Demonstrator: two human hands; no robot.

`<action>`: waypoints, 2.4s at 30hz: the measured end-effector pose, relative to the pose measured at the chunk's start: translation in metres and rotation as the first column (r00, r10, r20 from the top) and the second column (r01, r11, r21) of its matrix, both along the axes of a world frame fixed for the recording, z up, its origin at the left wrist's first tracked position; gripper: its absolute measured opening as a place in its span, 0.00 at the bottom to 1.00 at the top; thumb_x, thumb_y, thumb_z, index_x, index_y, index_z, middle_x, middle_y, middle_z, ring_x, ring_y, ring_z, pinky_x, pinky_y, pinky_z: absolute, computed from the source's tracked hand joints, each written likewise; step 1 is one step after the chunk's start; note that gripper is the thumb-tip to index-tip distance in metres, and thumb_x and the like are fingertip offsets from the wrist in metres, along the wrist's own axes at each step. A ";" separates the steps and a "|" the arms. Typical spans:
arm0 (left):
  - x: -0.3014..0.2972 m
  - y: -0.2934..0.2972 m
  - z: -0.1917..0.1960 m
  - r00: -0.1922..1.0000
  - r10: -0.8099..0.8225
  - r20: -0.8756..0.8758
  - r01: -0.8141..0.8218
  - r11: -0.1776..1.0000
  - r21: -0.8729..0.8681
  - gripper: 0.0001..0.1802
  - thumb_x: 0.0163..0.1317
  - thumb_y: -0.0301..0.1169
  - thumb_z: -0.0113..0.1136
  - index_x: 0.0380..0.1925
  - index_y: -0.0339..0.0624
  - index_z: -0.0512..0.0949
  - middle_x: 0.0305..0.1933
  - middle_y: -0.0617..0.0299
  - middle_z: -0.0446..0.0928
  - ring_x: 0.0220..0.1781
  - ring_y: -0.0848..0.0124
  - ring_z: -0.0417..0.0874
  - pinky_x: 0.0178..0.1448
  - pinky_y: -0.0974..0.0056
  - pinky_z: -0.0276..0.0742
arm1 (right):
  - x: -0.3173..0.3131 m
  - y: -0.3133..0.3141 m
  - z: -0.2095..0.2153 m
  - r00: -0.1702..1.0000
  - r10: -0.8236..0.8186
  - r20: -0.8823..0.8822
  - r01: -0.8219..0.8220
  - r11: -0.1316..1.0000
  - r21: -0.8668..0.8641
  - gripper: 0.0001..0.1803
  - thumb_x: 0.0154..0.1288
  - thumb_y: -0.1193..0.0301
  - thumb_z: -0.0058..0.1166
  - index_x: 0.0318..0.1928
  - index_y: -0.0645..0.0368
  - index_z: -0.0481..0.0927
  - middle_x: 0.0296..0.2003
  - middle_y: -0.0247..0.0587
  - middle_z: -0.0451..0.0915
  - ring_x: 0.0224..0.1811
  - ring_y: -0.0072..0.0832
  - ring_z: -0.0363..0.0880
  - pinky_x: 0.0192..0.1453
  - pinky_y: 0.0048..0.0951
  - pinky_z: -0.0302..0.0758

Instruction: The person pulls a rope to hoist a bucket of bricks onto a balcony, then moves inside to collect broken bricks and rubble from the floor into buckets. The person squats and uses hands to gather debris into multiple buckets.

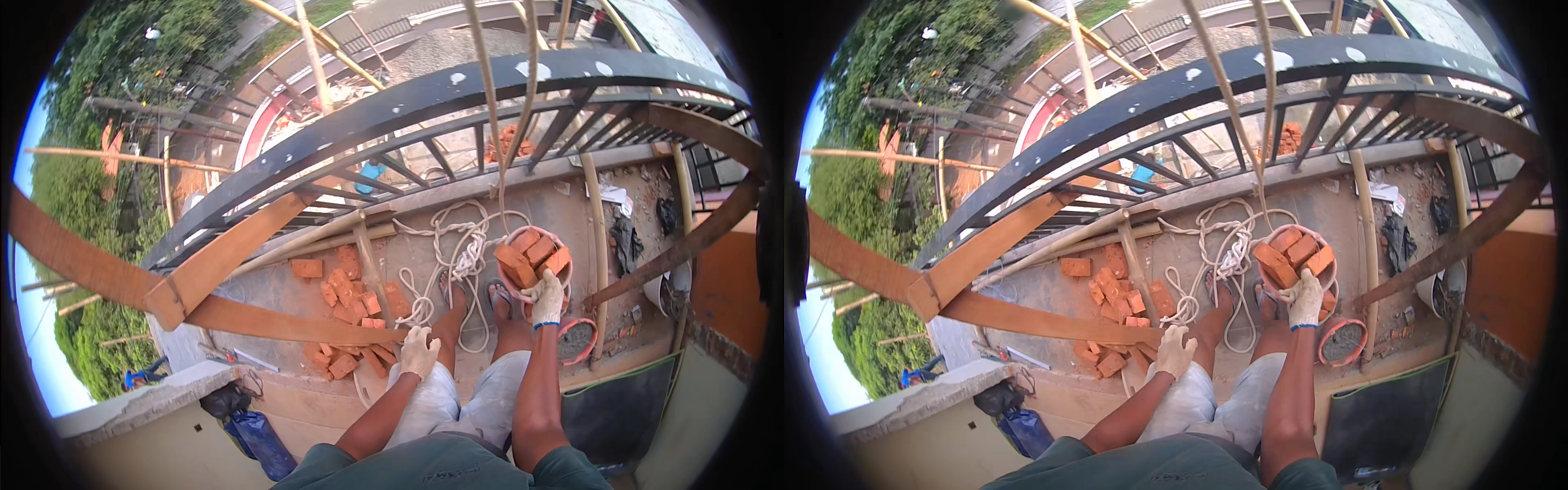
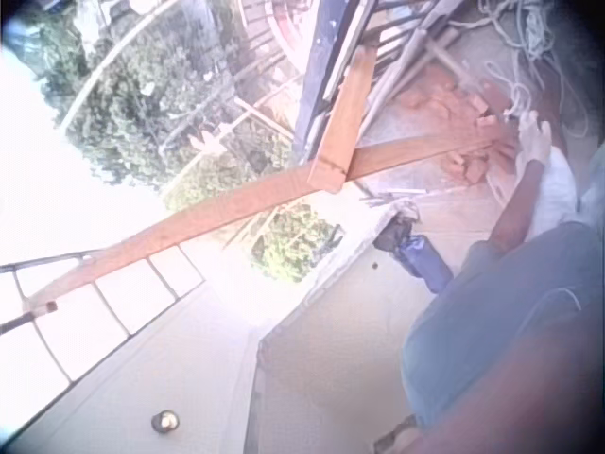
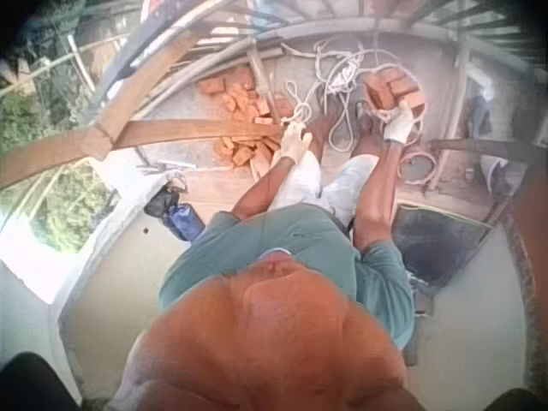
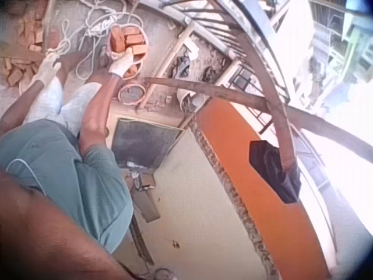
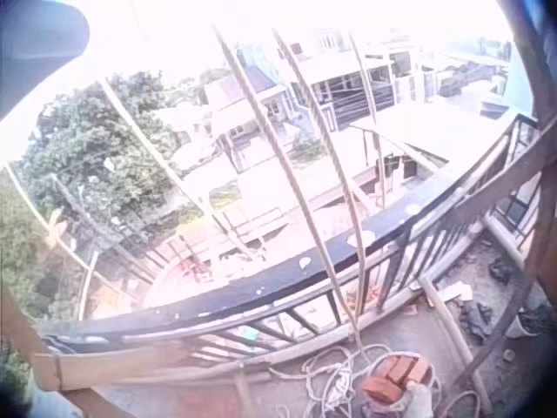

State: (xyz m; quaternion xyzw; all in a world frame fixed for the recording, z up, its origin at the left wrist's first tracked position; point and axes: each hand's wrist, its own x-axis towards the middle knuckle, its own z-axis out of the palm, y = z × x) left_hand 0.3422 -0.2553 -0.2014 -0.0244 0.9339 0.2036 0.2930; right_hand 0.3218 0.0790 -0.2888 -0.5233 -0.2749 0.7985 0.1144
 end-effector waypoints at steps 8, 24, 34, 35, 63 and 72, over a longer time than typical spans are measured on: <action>0.264 -0.165 0.072 0.689 0.684 0.241 -0.692 0.719 -0.064 0.25 0.70 0.50 0.51 0.48 0.41 0.83 0.51 0.47 0.85 0.52 0.54 0.87 0.54 0.49 0.79 | 0.093 0.015 0.089 0.893 0.449 0.029 -0.450 0.893 0.017 0.21 0.78 0.56 0.49 0.26 0.45 0.61 0.15 0.22 0.52 0.15 0.21 0.50 0.41 0.43 0.82; 0.778 0.144 0.139 -0.504 0.428 0.750 -0.859 -0.344 -0.381 0.19 0.68 0.42 0.56 0.50 0.40 0.79 0.43 0.56 0.81 0.46 0.58 0.86 0.46 0.51 0.82 | 0.168 0.005 0.095 0.545 0.803 0.241 -0.795 0.586 -0.156 0.25 0.73 0.52 0.46 0.19 0.44 0.60 0.12 0.25 0.59 0.13 0.25 0.59 0.44 0.45 0.84; 0.727 -0.052 0.137 -0.126 0.933 0.337 -0.977 -0.176 0.122 0.20 0.71 0.45 0.53 0.43 0.38 0.82 0.39 0.60 0.82 0.41 0.69 0.82 0.47 0.61 0.78 | 0.205 -0.114 0.120 0.403 0.811 0.424 -0.884 0.464 -0.049 0.25 0.74 0.59 0.45 0.17 0.42 0.56 0.10 0.23 0.52 0.10 0.26 0.52 0.44 0.46 0.84; 0.731 -0.079 0.130 -0.188 0.916 0.356 -0.953 -0.257 0.158 0.20 0.71 0.45 0.53 0.43 0.38 0.82 0.38 0.61 0.82 0.41 0.70 0.81 0.46 0.62 0.78 | 0.206 -0.135 0.118 0.412 0.815 0.407 -0.882 0.469 -0.047 0.25 0.75 0.59 0.44 0.18 0.43 0.56 0.10 0.24 0.52 0.10 0.25 0.51 0.46 0.47 0.84; 0.630 -0.359 0.168 -0.367 0.930 0.010 -0.904 -0.360 0.231 0.16 0.71 0.36 0.58 0.50 0.36 0.82 0.42 0.59 0.82 0.44 0.68 0.81 0.51 0.61 0.77 | 0.252 -0.682 0.078 0.508 0.851 0.131 -0.735 0.508 -0.450 0.21 0.72 0.63 0.52 0.19 0.45 0.65 0.13 0.28 0.63 0.16 0.33 0.65 0.47 0.45 0.82; 0.485 -0.577 0.115 0.449 0.881 -0.147 -0.891 0.454 0.003 0.13 0.69 0.33 0.58 0.46 0.35 0.81 0.50 0.48 0.81 0.54 0.52 0.81 0.59 0.52 0.76 | 0.177 -0.775 -0.031 0.705 0.664 0.249 -0.583 0.742 -0.329 0.23 0.76 0.59 0.52 0.21 0.47 0.67 0.19 0.28 0.71 0.33 0.33 0.76 0.53 0.41 0.75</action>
